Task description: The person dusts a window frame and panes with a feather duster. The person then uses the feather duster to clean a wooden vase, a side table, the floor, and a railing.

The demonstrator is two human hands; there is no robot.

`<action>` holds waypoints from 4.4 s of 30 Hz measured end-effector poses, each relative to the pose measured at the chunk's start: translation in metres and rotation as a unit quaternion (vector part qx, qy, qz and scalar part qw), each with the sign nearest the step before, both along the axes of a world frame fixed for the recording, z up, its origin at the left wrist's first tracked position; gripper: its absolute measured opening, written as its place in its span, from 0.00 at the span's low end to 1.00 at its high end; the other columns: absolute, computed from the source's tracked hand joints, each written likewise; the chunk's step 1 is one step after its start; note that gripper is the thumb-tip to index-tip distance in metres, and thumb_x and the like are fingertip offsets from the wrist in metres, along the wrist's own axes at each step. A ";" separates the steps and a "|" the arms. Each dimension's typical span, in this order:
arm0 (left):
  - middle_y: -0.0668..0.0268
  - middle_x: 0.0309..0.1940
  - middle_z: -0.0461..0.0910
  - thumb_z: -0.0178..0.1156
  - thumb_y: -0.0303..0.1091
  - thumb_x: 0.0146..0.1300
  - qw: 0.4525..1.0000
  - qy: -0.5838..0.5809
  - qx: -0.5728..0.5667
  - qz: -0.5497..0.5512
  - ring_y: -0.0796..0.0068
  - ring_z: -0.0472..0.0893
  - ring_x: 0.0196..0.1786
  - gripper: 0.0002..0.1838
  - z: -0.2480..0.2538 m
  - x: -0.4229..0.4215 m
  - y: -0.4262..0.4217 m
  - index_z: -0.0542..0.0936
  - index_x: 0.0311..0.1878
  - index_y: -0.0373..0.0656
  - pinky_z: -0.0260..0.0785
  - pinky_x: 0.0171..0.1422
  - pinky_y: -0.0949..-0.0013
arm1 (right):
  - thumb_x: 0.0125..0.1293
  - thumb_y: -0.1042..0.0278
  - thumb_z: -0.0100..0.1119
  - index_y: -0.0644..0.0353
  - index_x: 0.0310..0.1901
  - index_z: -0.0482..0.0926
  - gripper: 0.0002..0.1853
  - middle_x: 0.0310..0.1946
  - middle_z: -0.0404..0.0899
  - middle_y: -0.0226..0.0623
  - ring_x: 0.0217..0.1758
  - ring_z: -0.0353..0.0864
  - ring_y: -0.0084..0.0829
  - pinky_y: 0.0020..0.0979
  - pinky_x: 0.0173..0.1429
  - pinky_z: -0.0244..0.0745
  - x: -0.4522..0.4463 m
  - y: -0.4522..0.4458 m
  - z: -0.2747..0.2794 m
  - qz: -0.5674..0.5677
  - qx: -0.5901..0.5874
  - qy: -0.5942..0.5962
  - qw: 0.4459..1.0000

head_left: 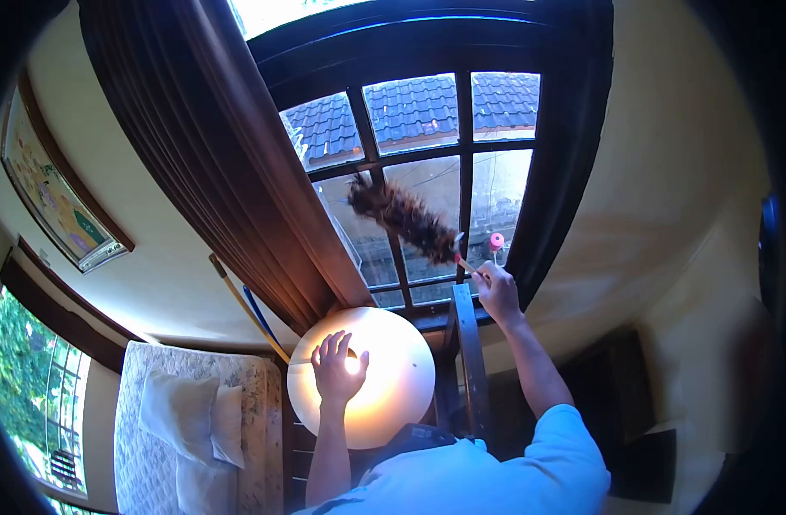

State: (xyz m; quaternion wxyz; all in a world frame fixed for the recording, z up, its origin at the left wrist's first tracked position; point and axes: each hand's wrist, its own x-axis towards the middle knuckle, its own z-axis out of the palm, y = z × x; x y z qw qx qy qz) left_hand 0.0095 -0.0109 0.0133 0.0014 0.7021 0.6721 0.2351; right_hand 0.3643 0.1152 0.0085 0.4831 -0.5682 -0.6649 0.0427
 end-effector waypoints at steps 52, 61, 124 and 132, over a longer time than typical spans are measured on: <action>0.64 0.66 0.74 0.63 0.54 0.63 1.000 0.015 0.009 -0.001 0.61 0.67 0.73 0.30 -0.001 0.000 -0.001 0.78 0.63 0.47 0.50 0.80 0.48 | 0.66 0.69 0.65 0.61 0.35 0.77 0.07 0.30 0.81 0.47 0.36 0.83 0.52 0.47 0.39 0.75 -0.024 -0.015 -0.021 -0.032 -0.067 0.011 0.997; 0.64 0.66 0.73 0.63 0.54 0.63 1.000 0.019 0.004 0.000 0.61 0.67 0.73 0.30 -0.004 -0.001 0.001 0.78 0.64 0.47 0.50 0.80 0.48 | 0.66 0.72 0.66 0.63 0.36 0.75 0.08 0.31 0.80 0.48 0.36 0.83 0.52 0.48 0.38 0.75 -0.047 -0.005 -0.009 0.001 -0.031 0.013 0.999; 0.64 0.65 0.75 0.66 0.51 0.61 1.000 0.005 0.024 0.002 0.60 0.68 0.73 0.28 -0.007 -0.001 0.002 0.78 0.61 0.46 0.51 0.79 0.47 | 0.67 0.66 0.63 0.60 0.35 0.78 0.07 0.31 0.81 0.48 0.37 0.84 0.53 0.52 0.41 0.77 -0.041 0.047 0.073 0.053 0.037 -0.038 0.997; 0.63 0.65 0.76 0.65 0.52 0.61 1.000 0.001 0.019 0.003 0.60 0.69 0.72 0.29 -0.003 0.000 0.002 0.79 0.61 0.46 0.51 0.79 0.47 | 0.65 0.69 0.65 0.60 0.34 0.78 0.07 0.30 0.81 0.46 0.37 0.84 0.50 0.48 0.39 0.75 0.004 0.032 0.063 0.027 0.001 -0.046 0.999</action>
